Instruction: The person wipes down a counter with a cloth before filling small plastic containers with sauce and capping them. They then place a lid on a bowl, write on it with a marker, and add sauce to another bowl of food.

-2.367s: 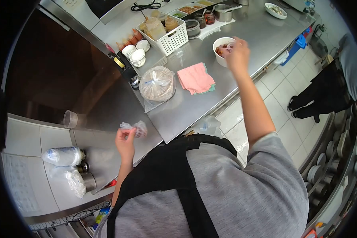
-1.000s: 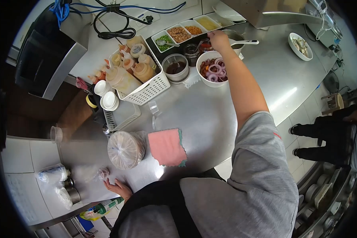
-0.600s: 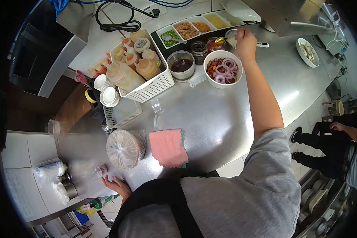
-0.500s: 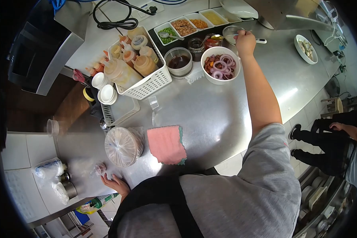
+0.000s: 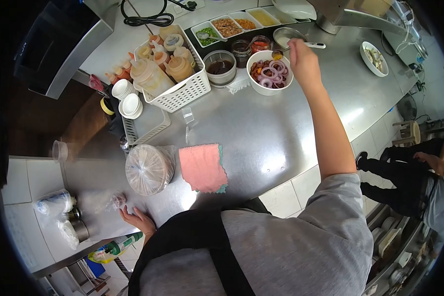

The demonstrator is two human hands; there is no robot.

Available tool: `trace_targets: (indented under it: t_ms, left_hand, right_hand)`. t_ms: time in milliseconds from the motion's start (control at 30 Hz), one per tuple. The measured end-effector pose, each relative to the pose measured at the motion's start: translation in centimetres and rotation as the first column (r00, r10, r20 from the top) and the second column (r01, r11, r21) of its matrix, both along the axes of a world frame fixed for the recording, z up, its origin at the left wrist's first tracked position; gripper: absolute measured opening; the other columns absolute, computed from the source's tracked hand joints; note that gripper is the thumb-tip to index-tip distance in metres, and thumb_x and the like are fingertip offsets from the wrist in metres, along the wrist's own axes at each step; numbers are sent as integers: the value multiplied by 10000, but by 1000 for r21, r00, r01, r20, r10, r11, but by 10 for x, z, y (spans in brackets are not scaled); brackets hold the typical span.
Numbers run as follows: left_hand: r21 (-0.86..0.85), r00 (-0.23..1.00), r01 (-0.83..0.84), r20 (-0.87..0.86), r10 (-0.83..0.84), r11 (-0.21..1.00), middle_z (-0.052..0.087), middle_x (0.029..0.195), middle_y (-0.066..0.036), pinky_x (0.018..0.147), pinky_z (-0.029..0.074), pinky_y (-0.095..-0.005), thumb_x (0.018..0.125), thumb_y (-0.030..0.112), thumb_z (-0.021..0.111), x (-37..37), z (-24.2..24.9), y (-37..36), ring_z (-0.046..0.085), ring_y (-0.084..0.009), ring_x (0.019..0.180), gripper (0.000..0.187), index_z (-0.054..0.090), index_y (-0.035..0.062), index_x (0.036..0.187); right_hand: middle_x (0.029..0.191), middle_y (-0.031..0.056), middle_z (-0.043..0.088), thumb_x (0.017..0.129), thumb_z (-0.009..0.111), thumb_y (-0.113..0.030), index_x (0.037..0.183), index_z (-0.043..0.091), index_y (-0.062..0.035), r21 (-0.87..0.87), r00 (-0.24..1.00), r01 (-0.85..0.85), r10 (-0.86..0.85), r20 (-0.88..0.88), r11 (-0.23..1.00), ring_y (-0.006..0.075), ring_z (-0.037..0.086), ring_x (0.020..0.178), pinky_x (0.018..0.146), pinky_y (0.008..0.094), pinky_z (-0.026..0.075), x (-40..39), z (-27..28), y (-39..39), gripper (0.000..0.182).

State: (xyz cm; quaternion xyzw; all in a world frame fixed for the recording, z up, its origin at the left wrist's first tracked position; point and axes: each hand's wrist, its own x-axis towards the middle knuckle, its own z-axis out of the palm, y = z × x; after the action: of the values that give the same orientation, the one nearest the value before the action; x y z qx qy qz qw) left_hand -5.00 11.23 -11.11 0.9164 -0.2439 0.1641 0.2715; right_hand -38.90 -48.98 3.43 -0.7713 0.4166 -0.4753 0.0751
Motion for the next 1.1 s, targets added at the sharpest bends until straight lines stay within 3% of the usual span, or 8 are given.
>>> trace_targets:
  t_ms: [333,433,567,633,733,833,900,1100]
  left_hand:
    - [-33,999,2,-47,-4,999,220,1494,-268,1100,267,-489,994,228,486,-4,8,-5,306,-401,1340,475,360,-74,1339]
    - [-36,999,10,-44,-11,999,243,1482,-260,1100,263,-478,1000,221,475,-4,5,-4,319,-393,1331,480,340,-72,1355]
    - [31,1000,-6,10,6,999,265,1469,-247,1095,268,-462,1007,213,464,-2,3,-1,358,-379,1304,496,306,-69,1384]
    - [-1,1000,-3,-15,3,1000,240,1482,-261,1100,263,-477,1001,217,472,-3,5,-2,323,-393,1328,477,338,-70,1359]
    - [-59,998,9,-56,-13,998,214,1494,-277,1108,255,-490,995,218,481,-4,5,-4,278,-410,1360,454,376,-69,1331]
    - [-90,997,15,-71,-22,996,210,1495,-281,1113,249,-488,995,215,481,-5,6,-5,261,-414,1375,446,385,-69,1326]
    - [-94,997,10,-69,-17,995,208,1496,-283,1117,246,-486,995,213,481,-4,6,-4,255,-416,1380,443,388,-69,1324]
    - [-30,999,-10,-35,9,1000,210,1499,-286,1124,235,-492,990,214,490,-4,7,-2,245,-414,1388,443,399,-78,1310]
  right_hand:
    - [879,136,676,962,564,-127,1006,618,-43,-120,978,-170,153,-139,978,313,669,767,673,366,526,-15,17,48,109]
    - [764,62,673,1002,504,-156,1010,630,-41,20,987,-11,8,162,1000,124,642,639,605,287,502,-13,22,48,171]
    - [745,63,664,999,479,-170,1015,624,-15,407,934,7,-151,322,914,110,593,585,552,269,479,-31,-28,13,213]
    - [728,79,658,997,456,-183,1028,613,19,661,700,-269,-329,633,700,113,564,558,517,263,459,-35,-44,-8,257]
    - [723,92,655,997,447,-169,1032,602,38,558,629,-251,-305,715,791,103,567,576,507,250,454,-1,-15,-24,261]
    - [755,152,681,982,485,-173,1022,614,33,488,803,-90,-227,551,868,220,628,595,538,348,495,34,-1,-42,246]
    - [829,227,682,959,546,-211,1020,624,26,-123,987,93,-108,-122,988,381,655,712,632,457,512,48,-15,-57,257]
    - [931,231,682,921,612,-301,1022,641,20,99,953,71,-38,-301,993,415,651,880,769,484,513,40,-7,-45,338]
